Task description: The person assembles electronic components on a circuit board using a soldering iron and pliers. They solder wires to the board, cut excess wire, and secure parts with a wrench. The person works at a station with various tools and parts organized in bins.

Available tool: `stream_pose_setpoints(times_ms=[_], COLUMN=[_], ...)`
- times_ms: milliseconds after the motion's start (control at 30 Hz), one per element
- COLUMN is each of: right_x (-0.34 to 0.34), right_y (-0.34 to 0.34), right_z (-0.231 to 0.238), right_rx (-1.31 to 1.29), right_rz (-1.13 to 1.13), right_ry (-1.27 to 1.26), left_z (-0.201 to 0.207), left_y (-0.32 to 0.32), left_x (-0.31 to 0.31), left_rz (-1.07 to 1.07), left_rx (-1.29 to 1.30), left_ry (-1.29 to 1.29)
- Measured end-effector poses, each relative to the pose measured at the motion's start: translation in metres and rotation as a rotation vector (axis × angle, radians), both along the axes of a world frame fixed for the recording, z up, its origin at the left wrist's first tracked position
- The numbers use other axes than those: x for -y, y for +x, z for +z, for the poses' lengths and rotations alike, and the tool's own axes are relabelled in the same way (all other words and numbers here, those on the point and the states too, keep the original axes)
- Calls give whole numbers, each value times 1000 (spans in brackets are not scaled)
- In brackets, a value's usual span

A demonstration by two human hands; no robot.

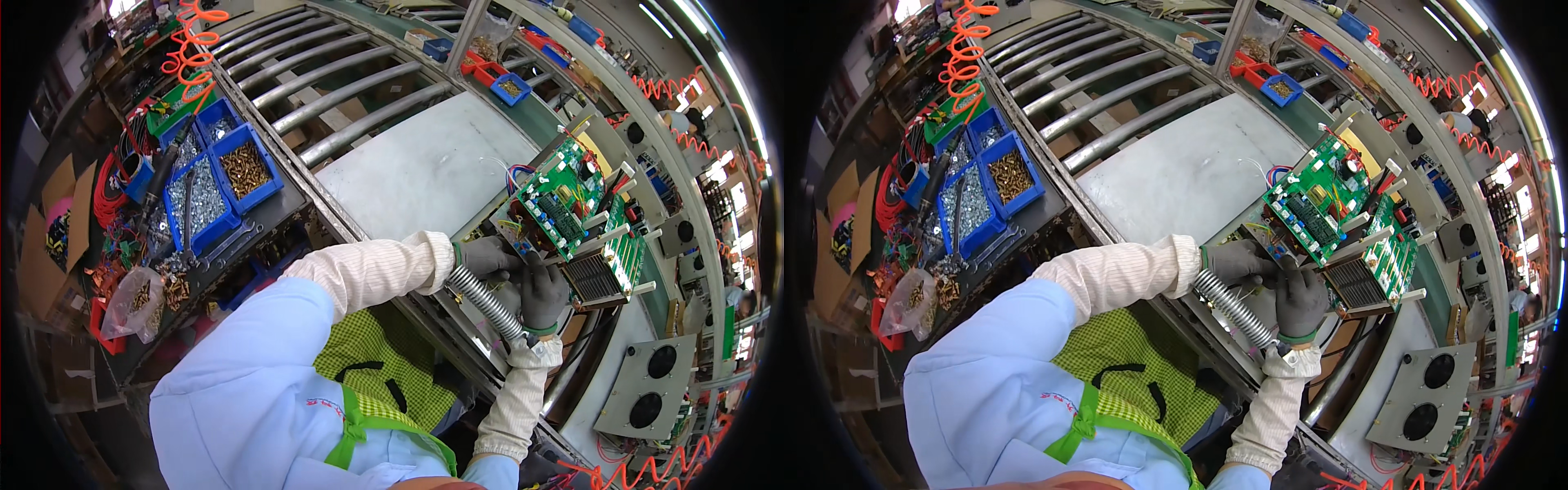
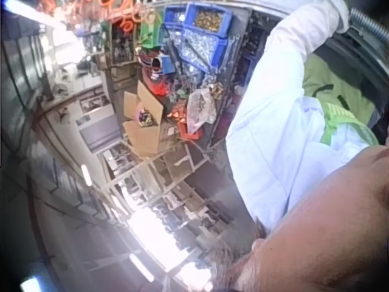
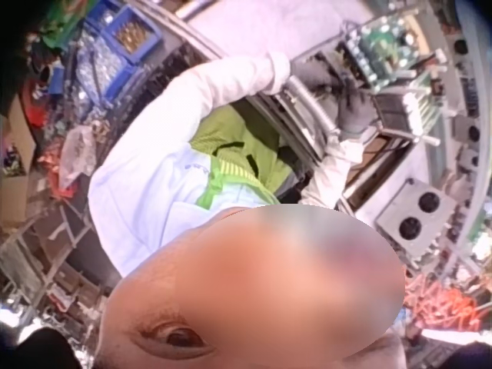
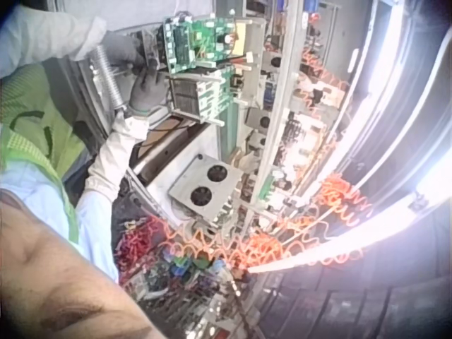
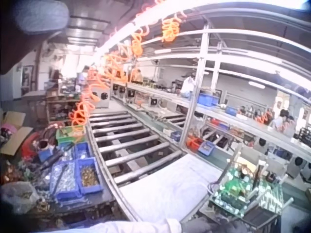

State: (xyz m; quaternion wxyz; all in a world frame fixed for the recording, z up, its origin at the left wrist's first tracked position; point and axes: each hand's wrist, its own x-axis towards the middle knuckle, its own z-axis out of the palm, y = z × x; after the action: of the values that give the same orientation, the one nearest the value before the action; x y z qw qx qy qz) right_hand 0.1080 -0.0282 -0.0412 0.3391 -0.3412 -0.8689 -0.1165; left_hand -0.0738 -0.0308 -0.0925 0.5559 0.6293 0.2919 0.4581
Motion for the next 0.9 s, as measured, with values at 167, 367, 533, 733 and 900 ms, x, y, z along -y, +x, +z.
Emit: stream_pose_setpoints(times_ms=[167,367,533,733,900], right_x=[2,-1,2,2,0], right_y=[3,5,4,7,6], right_z=[3,1,5,1,0], right_rx=[12,-15,3,-12,-34], right_rz=[31,48,0,14,32], right_ry=[-28,1,-9,-69,-22], left_z=[14,-3,17,32,20], left_y=[1,2,-17,-16,-15], left_x=[6,-2,8,14,9], left_rz=[-12,-37,77,46,42], left_rx=[276,113,-458,-538,-481], left_ry=[-491,-162,511,368,482])
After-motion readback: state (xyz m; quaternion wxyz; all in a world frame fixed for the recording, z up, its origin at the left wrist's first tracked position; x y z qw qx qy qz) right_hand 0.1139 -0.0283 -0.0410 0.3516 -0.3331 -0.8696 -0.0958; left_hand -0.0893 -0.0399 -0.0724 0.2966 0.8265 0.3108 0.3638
